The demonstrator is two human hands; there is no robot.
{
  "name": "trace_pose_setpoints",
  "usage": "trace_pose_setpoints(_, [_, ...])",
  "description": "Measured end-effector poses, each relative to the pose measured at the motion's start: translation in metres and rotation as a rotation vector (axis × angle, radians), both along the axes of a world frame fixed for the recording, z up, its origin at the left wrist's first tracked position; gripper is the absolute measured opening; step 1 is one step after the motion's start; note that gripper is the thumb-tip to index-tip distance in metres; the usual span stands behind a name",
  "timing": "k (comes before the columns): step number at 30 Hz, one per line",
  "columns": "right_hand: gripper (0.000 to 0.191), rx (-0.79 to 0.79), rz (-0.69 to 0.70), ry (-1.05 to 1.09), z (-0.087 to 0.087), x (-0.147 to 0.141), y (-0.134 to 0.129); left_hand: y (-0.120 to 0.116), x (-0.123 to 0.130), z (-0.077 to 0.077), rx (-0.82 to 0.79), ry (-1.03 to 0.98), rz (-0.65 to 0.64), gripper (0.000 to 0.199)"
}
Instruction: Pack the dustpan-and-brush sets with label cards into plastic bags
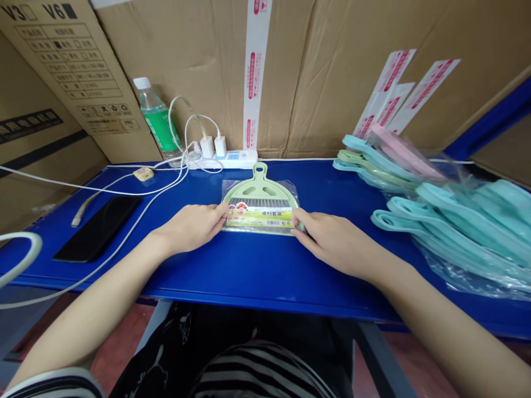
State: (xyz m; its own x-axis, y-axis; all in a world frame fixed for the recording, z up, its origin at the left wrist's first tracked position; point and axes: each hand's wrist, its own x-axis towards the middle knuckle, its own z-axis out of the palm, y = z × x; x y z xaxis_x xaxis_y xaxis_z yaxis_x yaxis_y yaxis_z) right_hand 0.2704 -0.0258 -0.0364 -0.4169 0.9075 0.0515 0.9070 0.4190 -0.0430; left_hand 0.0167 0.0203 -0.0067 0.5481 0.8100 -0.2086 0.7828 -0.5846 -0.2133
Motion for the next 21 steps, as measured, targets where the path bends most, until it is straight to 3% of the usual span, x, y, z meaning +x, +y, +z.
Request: trace_pose_setpoints(21, [0.012,0.047,0.047,0.034,-0.0026,0.0035,-0.0004,-0.0011,-0.0004,0.0003,-0.016,-0.013,0.002,0.024])
